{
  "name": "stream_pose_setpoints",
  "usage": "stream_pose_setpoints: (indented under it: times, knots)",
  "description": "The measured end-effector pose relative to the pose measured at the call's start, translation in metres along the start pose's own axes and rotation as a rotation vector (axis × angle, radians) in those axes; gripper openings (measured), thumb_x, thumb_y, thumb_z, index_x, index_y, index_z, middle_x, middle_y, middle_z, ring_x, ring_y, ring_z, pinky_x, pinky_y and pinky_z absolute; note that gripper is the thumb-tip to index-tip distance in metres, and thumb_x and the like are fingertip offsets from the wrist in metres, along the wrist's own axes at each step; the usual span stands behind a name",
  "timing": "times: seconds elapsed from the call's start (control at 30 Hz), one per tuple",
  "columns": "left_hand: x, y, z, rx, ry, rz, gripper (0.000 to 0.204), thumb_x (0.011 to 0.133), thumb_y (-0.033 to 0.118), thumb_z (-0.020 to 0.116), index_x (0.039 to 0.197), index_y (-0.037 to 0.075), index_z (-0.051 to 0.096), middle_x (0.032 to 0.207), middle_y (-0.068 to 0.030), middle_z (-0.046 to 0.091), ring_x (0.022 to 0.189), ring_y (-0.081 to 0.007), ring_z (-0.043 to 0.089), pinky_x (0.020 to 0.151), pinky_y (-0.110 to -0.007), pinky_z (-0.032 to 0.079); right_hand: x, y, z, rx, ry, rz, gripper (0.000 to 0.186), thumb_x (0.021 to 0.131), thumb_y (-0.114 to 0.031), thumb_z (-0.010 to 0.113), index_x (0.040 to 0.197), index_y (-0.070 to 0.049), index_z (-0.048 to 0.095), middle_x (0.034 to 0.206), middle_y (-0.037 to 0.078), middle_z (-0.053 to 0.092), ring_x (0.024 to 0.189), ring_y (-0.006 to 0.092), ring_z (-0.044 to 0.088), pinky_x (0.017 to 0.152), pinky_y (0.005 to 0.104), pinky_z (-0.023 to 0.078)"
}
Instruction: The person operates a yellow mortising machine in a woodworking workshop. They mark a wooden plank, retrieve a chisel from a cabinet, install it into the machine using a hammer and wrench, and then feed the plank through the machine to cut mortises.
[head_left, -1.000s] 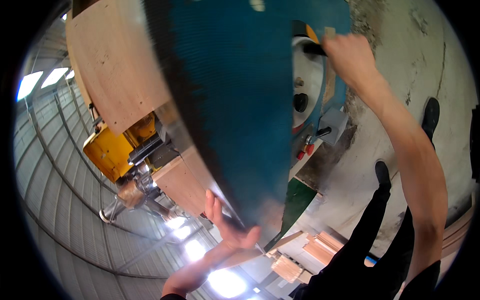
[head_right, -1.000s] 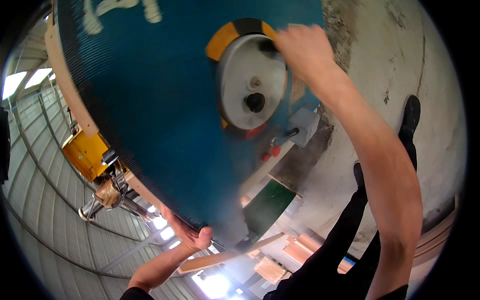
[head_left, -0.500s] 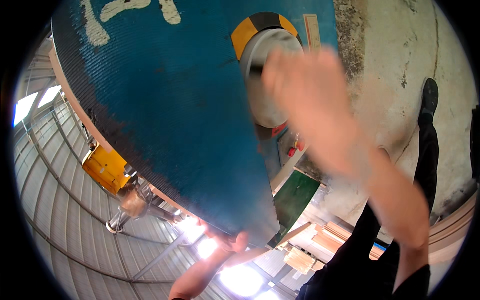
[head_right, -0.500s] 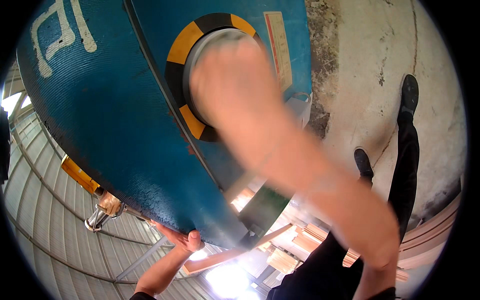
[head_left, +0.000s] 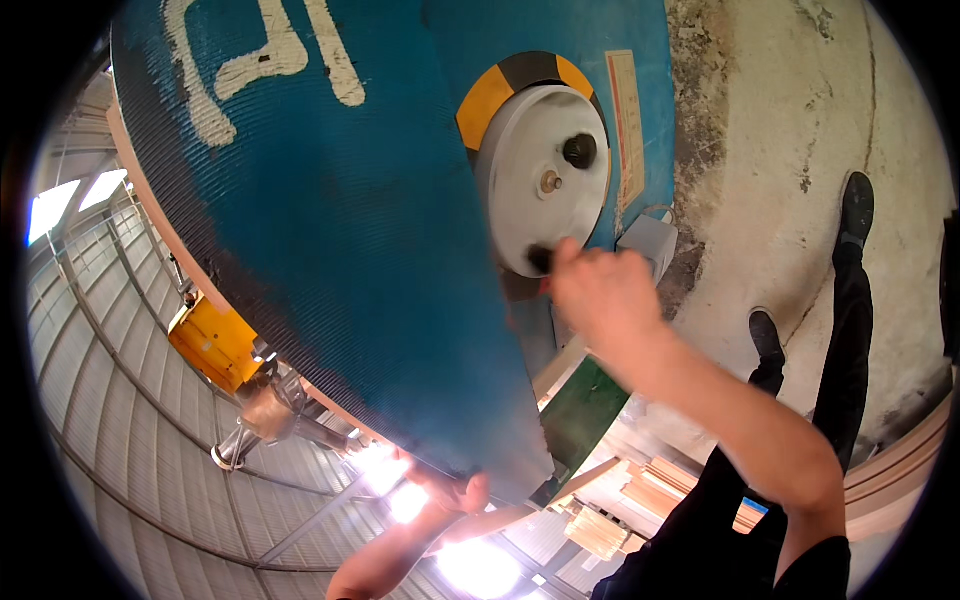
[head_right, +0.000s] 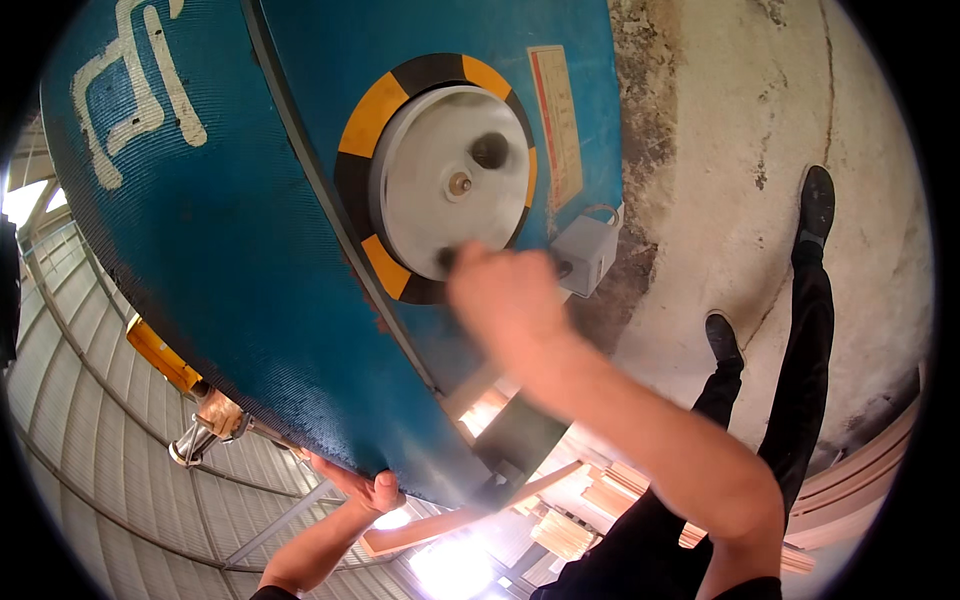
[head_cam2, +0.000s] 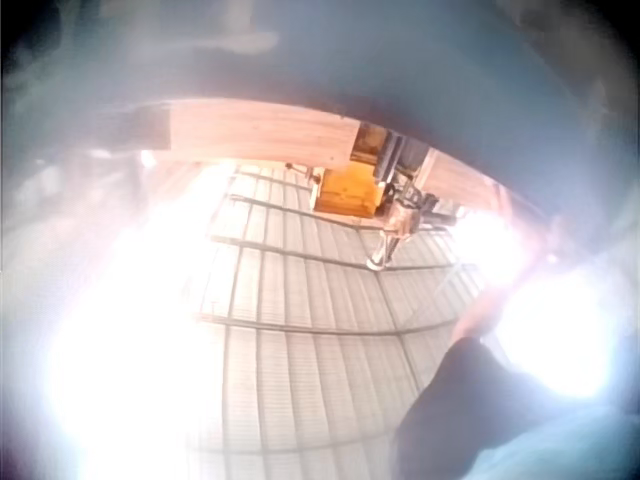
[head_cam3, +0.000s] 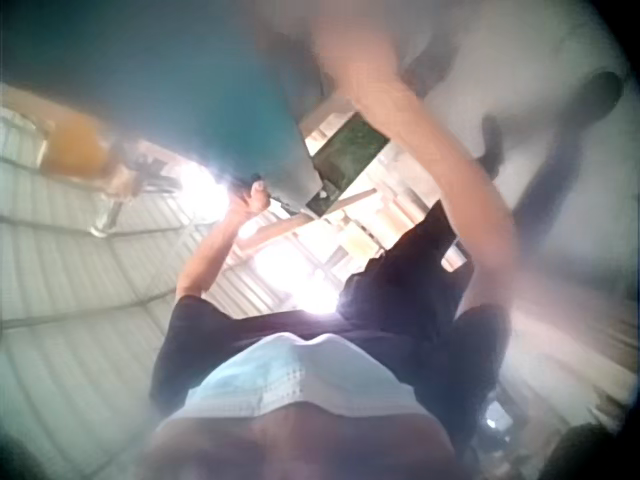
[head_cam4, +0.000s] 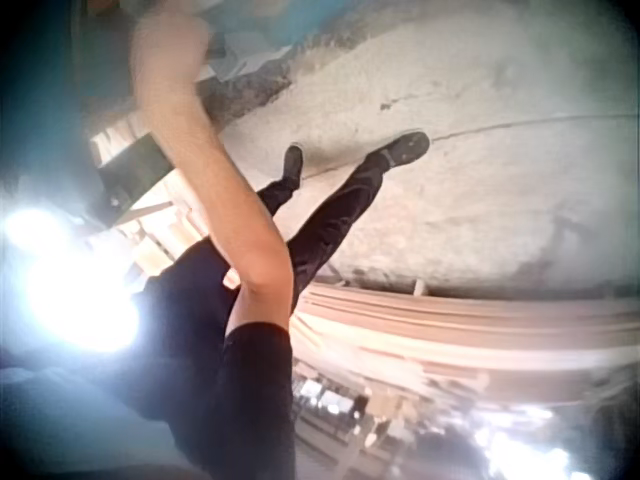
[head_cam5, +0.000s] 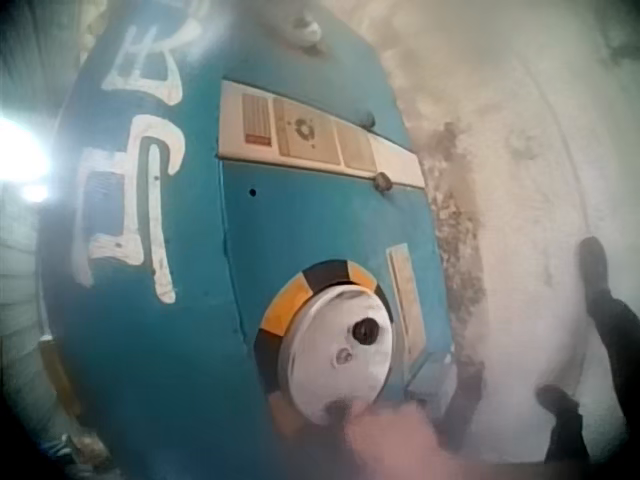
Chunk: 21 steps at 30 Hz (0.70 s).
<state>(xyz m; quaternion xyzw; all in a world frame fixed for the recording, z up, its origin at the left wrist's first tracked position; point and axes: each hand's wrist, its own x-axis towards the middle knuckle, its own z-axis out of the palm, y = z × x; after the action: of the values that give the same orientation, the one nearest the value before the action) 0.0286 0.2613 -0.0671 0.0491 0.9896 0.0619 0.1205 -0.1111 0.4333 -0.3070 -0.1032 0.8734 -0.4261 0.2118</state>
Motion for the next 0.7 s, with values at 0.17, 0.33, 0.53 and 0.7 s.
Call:
stream_pose_setpoints:
  times: [0.17,0.33,0.53,0.7]
  knots:
    - [0.027,0.015,0.004,0.052,0.048,0.100,0.081,0.088,0.048,0.061,0.148,0.002,0.031,0.143,-0.0156,0.039,0.131,-0.0341,0.035,0.111,-0.052,0.022,0.098,0.101,-0.043,-0.085,-0.046,-0.071,0.019,0.077,-0.007,0.074,0.095,-0.010,0.071,0.087,0.004,0.071,0.086,0.0229,0.071,0.078,0.0370,0.051]
    - [0.027,0.017,0.009,0.137,0.042,0.115,0.083,0.088,0.053,0.057,0.148,0.001,0.031,0.143,-0.0166,0.034,0.131,-0.0351,0.033,0.109,-0.053,0.024,0.030,-0.007,-0.058,-0.083,-0.084,-0.175,0.013,0.078,-0.007,0.071,0.091,-0.010,0.071,0.086,0.003,0.071,0.084,0.0208,0.070,0.072,0.0378,0.052]
    - [0.029,0.018,0.001,0.096,0.083,0.133,0.092,0.089,0.057,0.057,0.150,-0.004,0.023,0.144,-0.0207,0.030,0.133,-0.0349,0.029,0.110,-0.052,0.024,0.082,0.098,-0.025,-0.175,-0.125,-0.010,0.013,0.085,-0.009,0.066,0.097,-0.010,0.069,0.085,0.002,0.073,0.084,0.0195,0.074,0.070,0.0327,0.055]
    - [0.034,0.031,0.007,0.029,0.125,0.035,0.091,0.090,0.050,0.062,0.150,-0.008,0.026,0.156,-0.0291,0.026,0.144,-0.0421,0.027,0.117,-0.053,0.021,0.113,0.081,-0.066,-0.368,0.154,-0.171,0.025,0.075,-0.009,0.074,0.099,-0.008,0.067,0.081,0.005,0.073,0.082,0.0199,0.074,0.068,0.0328,0.055]
